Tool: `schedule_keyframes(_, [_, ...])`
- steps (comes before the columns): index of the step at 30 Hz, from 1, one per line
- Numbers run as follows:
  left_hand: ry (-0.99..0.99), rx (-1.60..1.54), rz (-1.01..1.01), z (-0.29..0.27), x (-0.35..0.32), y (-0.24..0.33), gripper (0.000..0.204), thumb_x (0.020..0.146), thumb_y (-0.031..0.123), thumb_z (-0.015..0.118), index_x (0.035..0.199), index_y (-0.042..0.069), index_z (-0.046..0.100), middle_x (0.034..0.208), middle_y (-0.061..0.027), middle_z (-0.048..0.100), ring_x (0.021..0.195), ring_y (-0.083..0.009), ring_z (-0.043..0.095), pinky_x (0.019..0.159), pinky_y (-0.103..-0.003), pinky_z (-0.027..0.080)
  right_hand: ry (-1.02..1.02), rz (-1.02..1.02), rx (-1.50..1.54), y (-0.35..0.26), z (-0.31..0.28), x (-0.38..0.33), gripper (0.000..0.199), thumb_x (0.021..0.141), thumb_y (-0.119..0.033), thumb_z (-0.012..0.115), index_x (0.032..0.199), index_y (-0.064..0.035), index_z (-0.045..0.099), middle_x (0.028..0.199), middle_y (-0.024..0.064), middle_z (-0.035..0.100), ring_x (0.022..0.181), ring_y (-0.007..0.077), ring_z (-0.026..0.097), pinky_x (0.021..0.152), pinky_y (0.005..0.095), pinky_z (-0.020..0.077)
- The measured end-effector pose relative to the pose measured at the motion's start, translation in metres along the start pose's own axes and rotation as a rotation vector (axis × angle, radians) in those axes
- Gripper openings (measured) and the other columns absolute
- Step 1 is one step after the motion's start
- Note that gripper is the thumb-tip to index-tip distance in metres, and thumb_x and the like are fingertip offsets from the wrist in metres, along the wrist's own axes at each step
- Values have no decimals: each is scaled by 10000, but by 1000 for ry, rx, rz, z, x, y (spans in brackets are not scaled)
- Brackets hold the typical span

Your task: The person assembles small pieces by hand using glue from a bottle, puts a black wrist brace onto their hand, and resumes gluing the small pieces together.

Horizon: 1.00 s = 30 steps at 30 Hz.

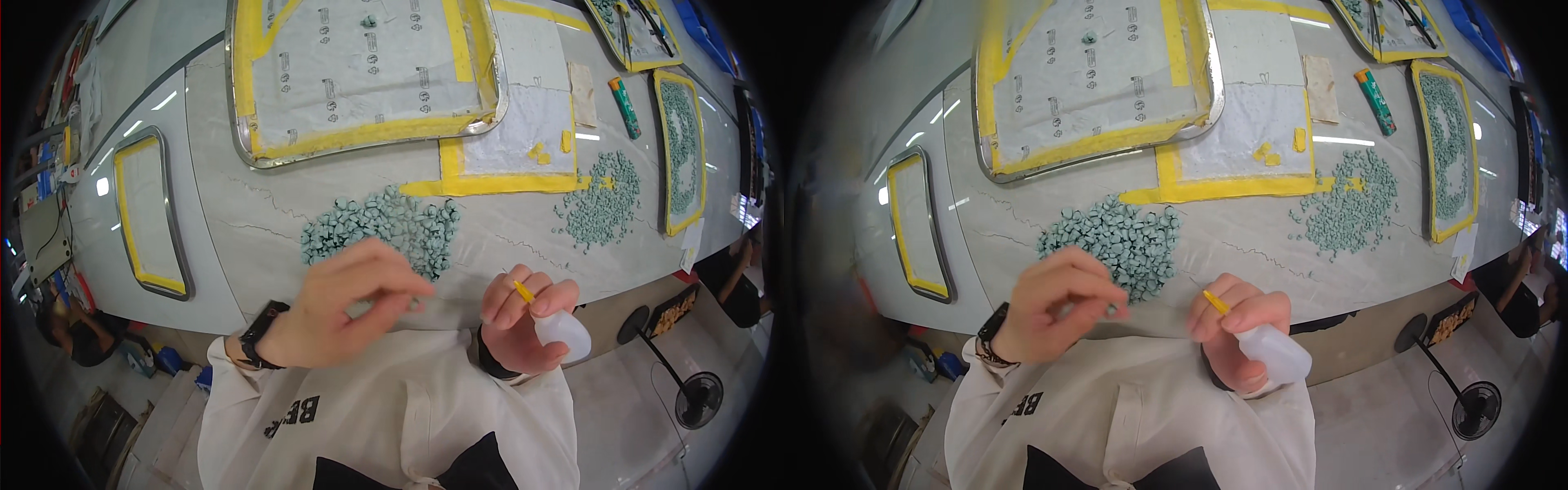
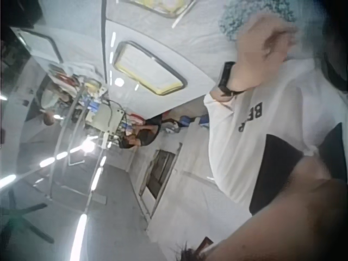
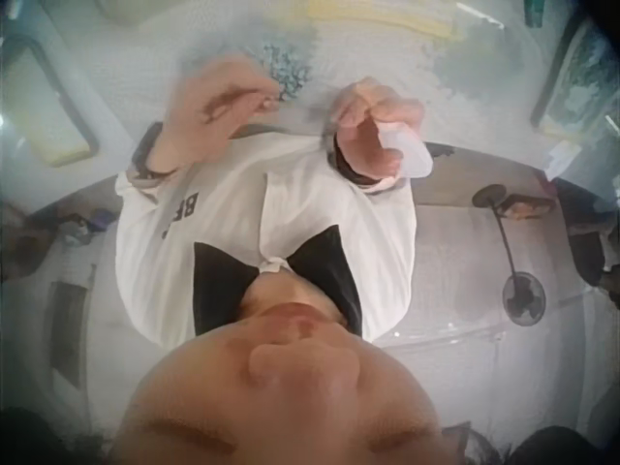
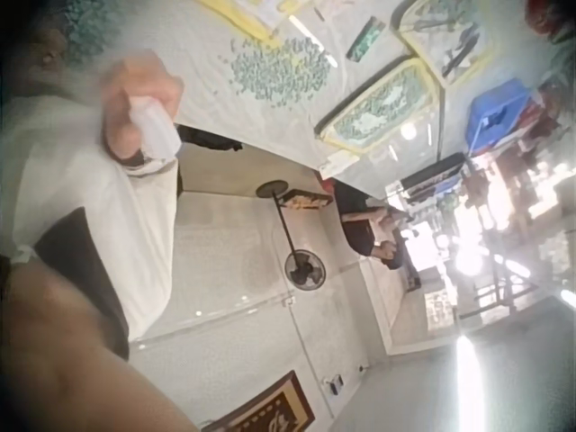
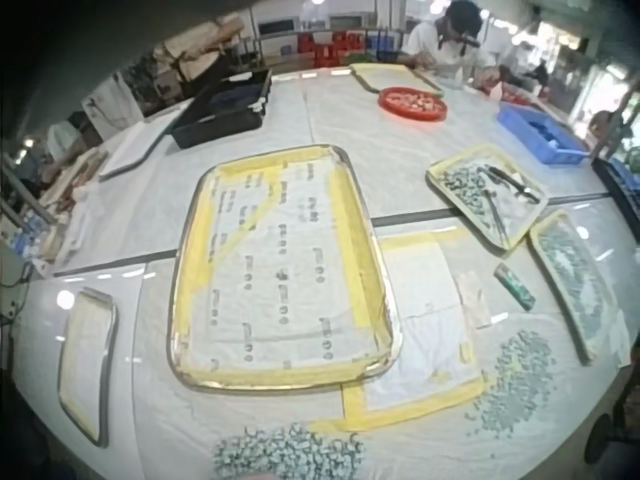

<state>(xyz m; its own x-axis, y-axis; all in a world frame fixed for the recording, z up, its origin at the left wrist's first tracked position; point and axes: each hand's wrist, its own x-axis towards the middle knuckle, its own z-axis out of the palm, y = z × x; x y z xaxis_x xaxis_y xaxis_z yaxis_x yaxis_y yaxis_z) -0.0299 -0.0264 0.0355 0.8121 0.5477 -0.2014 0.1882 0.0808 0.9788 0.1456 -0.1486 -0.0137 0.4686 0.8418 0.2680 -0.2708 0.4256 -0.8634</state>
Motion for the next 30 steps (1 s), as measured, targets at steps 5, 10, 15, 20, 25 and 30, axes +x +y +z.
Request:
schedule_keyframes(5, [-209,-446,-228,41,-6,-25,229,825,-102,542,1017,-17,633,1014,-89,524,853,-163,614,702,-271,507,72,35,82,3,8,9,400,906,-473,492,989,-83,454,715,57,497,616,171,437,513,267,363])
schedule_keyframes(10, [-275,-479,-178,50,1,-26,215,830,-94,544,1008,-17,637,1034,-76,529,921,-145,580,767,-254,481,132,80,328,-5,2,25,393,918,-490,457,1016,-110,465,702,42,485,620,147,396,524,254,333])
schedule_keyframes(15, [-202,-447,-178,63,2,-30,225,905,-18,456,1083,0,592,928,-46,538,822,-99,515,749,-213,407,108,187,684,-9,-6,32,409,945,-493,378,1059,-114,481,700,26,487,685,139,393,594,268,335])
schedule_keyframes(20, [-235,-549,-329,83,-2,-41,277,941,43,377,1195,2,483,925,-53,521,808,-102,483,732,-223,400,84,244,799,-9,4,29,406,950,-482,374,1073,-110,481,713,25,491,694,141,394,596,273,341])
schedule_keyframes(25, [-121,-399,-88,102,-3,-46,287,909,39,392,1181,-37,448,917,-107,517,828,-176,500,767,-292,418,105,364,995,-10,3,33,403,952,-472,374,1082,-106,482,730,24,483,691,139,393,599,277,346])
schedule_keyframes(30, [-262,-265,38,99,1,-47,313,859,-14,395,1165,-56,446,929,-154,502,831,-229,493,765,-322,413,72,372,1052,-17,6,35,397,955,-461,371,1083,-104,491,734,25,474,683,139,391,597,277,344])
